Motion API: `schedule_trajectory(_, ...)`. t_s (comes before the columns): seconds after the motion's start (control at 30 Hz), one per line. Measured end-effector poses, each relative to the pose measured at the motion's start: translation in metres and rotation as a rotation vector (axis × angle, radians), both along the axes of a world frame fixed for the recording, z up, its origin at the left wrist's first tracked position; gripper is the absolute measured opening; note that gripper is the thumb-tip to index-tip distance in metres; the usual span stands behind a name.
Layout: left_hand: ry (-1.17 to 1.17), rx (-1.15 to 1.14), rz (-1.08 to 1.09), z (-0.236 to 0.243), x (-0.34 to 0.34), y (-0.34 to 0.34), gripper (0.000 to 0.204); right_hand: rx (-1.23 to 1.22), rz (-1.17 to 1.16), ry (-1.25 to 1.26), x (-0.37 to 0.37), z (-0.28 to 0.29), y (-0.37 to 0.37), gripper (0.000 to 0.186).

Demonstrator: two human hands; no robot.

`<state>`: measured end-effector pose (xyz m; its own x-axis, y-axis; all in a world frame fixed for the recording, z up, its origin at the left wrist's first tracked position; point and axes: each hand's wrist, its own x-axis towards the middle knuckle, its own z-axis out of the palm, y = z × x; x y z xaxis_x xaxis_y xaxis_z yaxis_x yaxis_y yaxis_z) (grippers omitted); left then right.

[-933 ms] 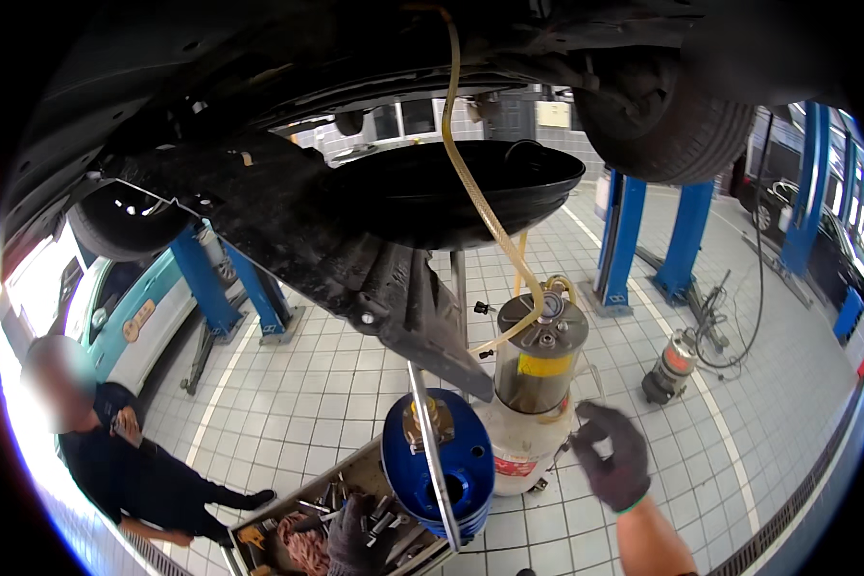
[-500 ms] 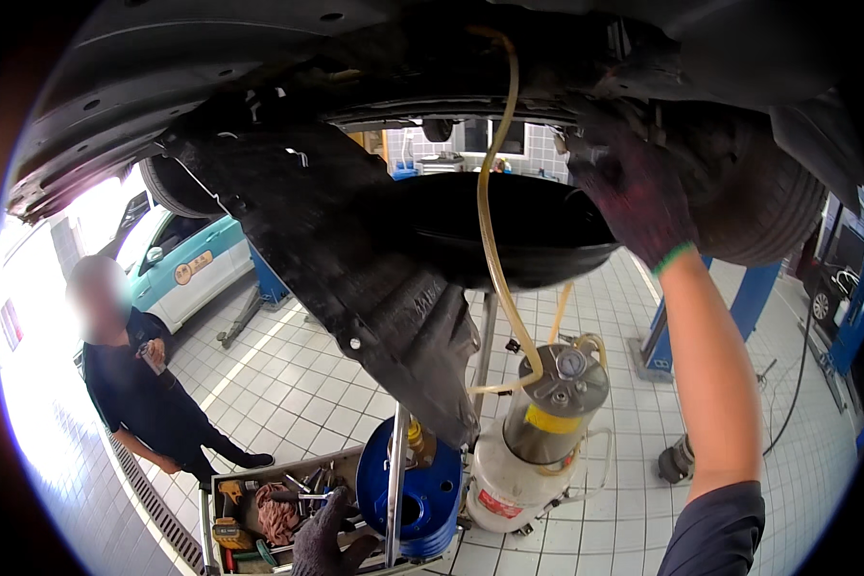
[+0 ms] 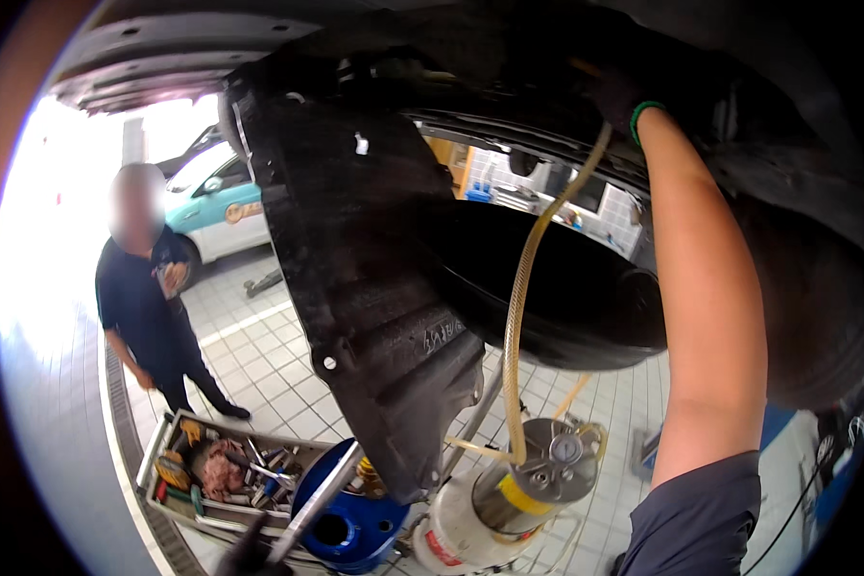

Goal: The person selects a bottle of motor oil from a tool cart and pours it into a blue fluid transfer pump. They then attach the pump's hose to the underside of a vehicle raised on a lift to transfer the oil into the engine.

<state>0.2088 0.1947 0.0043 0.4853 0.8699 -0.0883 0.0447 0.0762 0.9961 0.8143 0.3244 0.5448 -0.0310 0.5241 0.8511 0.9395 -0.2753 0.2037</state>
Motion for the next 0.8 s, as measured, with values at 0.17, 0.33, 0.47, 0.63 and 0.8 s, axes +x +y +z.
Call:
schedule_trajectory(0.17,0.046,0.256,0.352,0.08,0.022,0.0,0.06,0.009,-0.147,-0.09,0.042,0.039,-0.003,0.051)
schedule_trajectory(0.33,0.161,0.743,0.562,0.144,0.059,-0.006,0.053,-0.031,-0.169,-0.141,0.025,0.06,-0.02,0.052)
schedule_trajectory(0.47,0.392,1.172,0.557,0.165,0.079,-0.002,0.039,-0.004,-0.126,-0.132,0.028,0.042,-0.01,0.052)
schedule_trajectory(0.63,0.588,1.114,0.653,0.119,0.068,-0.013,0.026,0.025,-0.092,-0.126,0.02,0.027,-0.022,0.047)
schedule_trajectory(0.8,0.632,1.015,0.724,0.074,0.064,-0.021,0.022,0.008,-0.046,-0.219,0.058,0.036,0.004,0.043)
